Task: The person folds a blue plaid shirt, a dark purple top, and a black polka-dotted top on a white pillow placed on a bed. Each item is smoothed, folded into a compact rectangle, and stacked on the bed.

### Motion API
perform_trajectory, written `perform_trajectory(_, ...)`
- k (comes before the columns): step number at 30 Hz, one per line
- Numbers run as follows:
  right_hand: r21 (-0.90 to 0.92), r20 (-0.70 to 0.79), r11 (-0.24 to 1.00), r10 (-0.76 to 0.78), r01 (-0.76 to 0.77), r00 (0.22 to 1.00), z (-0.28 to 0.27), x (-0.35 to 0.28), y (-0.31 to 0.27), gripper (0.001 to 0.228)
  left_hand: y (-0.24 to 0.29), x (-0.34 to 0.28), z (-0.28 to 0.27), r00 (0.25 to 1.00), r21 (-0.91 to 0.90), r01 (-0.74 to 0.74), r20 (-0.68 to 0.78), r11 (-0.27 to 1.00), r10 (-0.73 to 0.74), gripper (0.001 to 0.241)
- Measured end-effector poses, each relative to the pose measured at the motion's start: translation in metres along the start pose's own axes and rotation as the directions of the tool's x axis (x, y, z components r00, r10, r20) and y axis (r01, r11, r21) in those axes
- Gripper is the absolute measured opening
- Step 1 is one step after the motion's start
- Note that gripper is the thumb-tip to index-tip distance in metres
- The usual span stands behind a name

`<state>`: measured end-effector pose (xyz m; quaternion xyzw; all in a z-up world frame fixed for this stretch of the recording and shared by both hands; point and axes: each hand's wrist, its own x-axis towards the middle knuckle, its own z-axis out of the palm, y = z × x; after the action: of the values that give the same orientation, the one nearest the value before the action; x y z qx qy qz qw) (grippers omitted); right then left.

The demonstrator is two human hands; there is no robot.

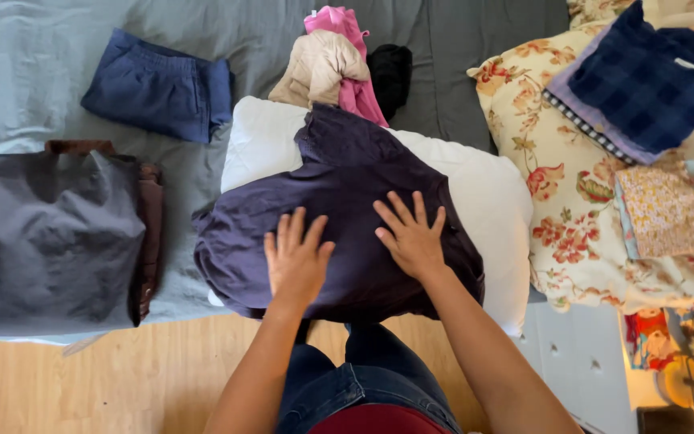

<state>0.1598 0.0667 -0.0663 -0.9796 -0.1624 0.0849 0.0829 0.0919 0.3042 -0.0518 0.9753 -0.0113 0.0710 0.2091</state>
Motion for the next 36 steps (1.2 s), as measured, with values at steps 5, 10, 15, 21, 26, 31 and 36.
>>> perform_trajectory(5,0.034,0.074,0.978,0.201,-0.204,0.977,-0.013,0.025,0.061,0.058,-0.042,-0.012,0.013,0.947,0.163,0.321,-0.069,0.933,-0.313,0.056)
perform_trajectory(10,0.148,-0.001,0.954,0.265,-0.262,0.964,-0.007,0.052,0.076,0.055,-0.092,-0.028,0.040,0.768,-0.070,0.608,-0.204,0.791,-0.608,0.052)
perform_trajectory(15,0.225,-0.067,0.864,0.475,-0.451,0.877,0.004,0.073,0.087,0.059,-0.182,-0.074,0.078,0.121,-0.375,0.925,0.134,0.063,-0.984,0.067)
perform_trajectory(21,0.410,0.008,0.699,0.639,-0.586,0.769,0.006,0.072,0.099,0.037,-0.243,-0.103,0.084,0.355,-0.590,0.803,0.362,0.083,-0.862,0.076)
perform_trajectory(26,0.714,-0.004,0.513,0.684,-0.477,0.730,0.007,0.056,0.089,0.031,-0.225,-0.060,0.030,0.397,-0.570,0.821,0.580,-0.007,-0.712,0.060)
perform_trajectory(31,0.876,0.162,0.238,0.674,-0.420,0.721,-0.035,0.035,0.078,0.027,-0.245,-0.069,0.016,0.377,-0.407,0.908,0.697,0.096,-0.610,0.050)
perform_trajectory(36,0.903,0.390,-0.010,0.444,-0.430,0.807,-0.077,0.006,0.086,0.021,-0.275,-0.080,-0.013,0.632,-0.584,0.774,0.681,0.245,-0.371,0.043)
